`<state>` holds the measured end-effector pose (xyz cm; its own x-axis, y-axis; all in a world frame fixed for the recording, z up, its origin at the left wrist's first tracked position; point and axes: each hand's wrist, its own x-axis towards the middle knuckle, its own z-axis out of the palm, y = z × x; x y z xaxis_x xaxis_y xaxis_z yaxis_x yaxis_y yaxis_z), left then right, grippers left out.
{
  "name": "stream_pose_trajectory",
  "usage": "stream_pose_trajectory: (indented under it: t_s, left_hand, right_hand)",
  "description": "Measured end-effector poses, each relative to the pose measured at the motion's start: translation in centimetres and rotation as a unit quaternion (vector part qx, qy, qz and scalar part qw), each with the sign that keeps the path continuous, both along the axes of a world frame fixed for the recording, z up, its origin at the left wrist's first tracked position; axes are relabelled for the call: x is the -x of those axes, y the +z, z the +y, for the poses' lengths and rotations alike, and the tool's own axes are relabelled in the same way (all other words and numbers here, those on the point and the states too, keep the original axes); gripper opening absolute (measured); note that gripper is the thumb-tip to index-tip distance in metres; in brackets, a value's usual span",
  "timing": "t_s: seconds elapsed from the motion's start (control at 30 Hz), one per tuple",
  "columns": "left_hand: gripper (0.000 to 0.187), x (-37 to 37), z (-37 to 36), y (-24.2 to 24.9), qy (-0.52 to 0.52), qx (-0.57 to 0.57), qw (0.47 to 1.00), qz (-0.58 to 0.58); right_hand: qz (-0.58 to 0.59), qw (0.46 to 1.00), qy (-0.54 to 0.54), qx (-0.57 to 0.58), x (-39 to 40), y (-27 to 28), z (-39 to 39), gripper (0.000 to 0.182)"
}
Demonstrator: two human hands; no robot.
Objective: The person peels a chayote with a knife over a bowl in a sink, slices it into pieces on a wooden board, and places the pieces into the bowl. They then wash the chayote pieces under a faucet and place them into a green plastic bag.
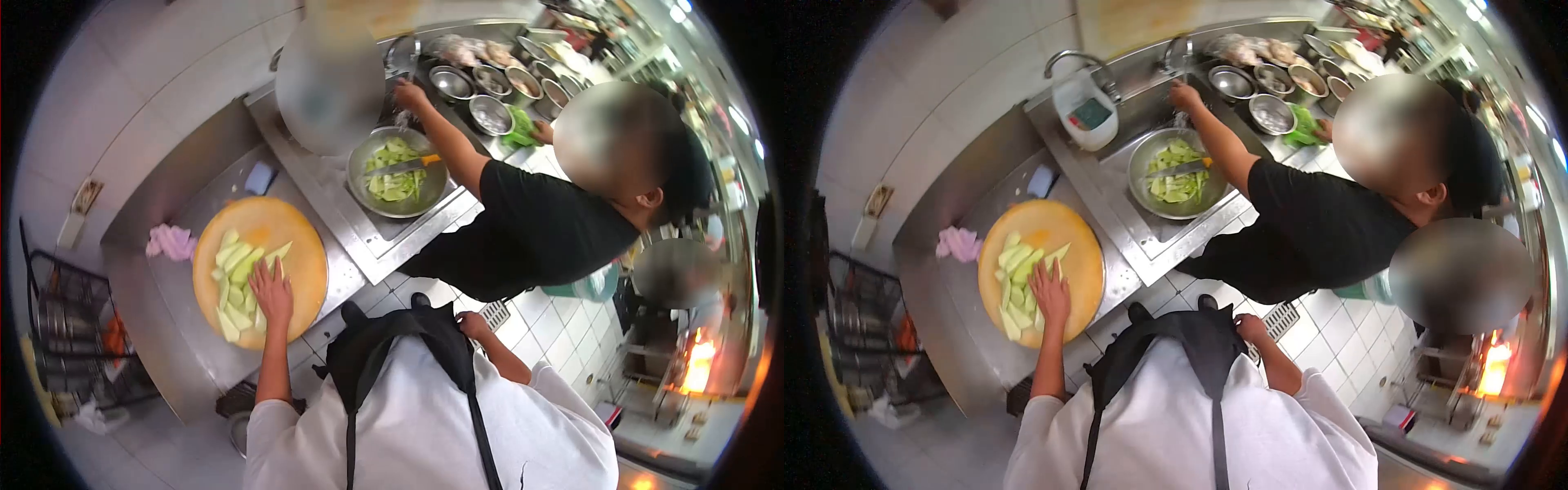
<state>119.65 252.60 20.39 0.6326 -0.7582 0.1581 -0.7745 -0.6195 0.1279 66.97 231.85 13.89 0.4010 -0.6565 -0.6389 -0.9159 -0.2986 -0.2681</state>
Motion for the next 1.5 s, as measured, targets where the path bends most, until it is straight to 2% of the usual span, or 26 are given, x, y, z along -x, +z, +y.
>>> stream_pose_trajectory:
  t_s: [0.03, 0.13, 0.57, 0.6, 1.07, 1.17, 1.2, 1.33, 1.4, 1.5]
  left_hand:
    - [0.060, -0.3, 0.1, -0.1, 0.001, -0.008, 1.000, 0.006]
    - [0.058, -0.7, -0.2, -0.1, 0.013, -0.008, 1.000, 0.013]
    - [0.058, -1.3, -0.6, -1.2, 0.034, 0.010, 0.999, 0.000]
    - [0.058, -1.1, -0.7, -1.0, 0.038, 0.013, 0.999, 0.006]
    - [0.055, 0.2, 0.4, 0.5, 0.046, 0.065, 0.996, 0.035]
    - [0.055, 0.8, 0.6, 0.9, 0.059, 0.074, 0.995, 0.042]
    - [0.054, 1.0, 0.7, 1.0, 0.056, 0.081, 0.994, 0.038]
    - [0.048, 1.5, 2.2, 2.3, 0.081, 0.105, 0.991, 0.027]
    - [0.046, 1.4, 3.3, 2.6, 0.100, 0.123, 0.987, 0.025]
    - [0.044, 1.1, 4.6, 2.7, 0.124, 0.137, 0.983, 0.004]
  right_hand:
    - [0.005, 1.000, -0.021, -0.006, -0.6, 1.1, 0.7, 0.034]
    - [0.005, 0.999, -0.053, -0.003, 0.0, -0.6, 1.9, 0.031]
    - [0.030, 0.994, -0.103, -0.013, 1.3, -1.9, 4.3, 0.035]
    - [-0.002, 0.996, -0.088, 0.000, 1.5, -2.2, 4.4, 0.034]
    - [0.018, 0.998, -0.056, -0.030, 1.2, -3.1, 2.7, 0.033]
    - [0.006, 1.000, -0.029, 0.005, 0.9, -3.2, 2.2, 0.029]
    - [0.007, 0.999, -0.045, -0.009, 0.8, -3.3, 1.9, 0.034]
    - [0.000, 0.999, -0.041, -0.029, -0.4, -2.8, 0.9, 0.036]
    - [-0.047, 0.998, -0.011, -0.041, 0.3, -3.2, 0.4, 0.031]
    - [-0.034, 0.999, 0.001, -0.012, 1.6, -6.9, 0.5, 0.031]
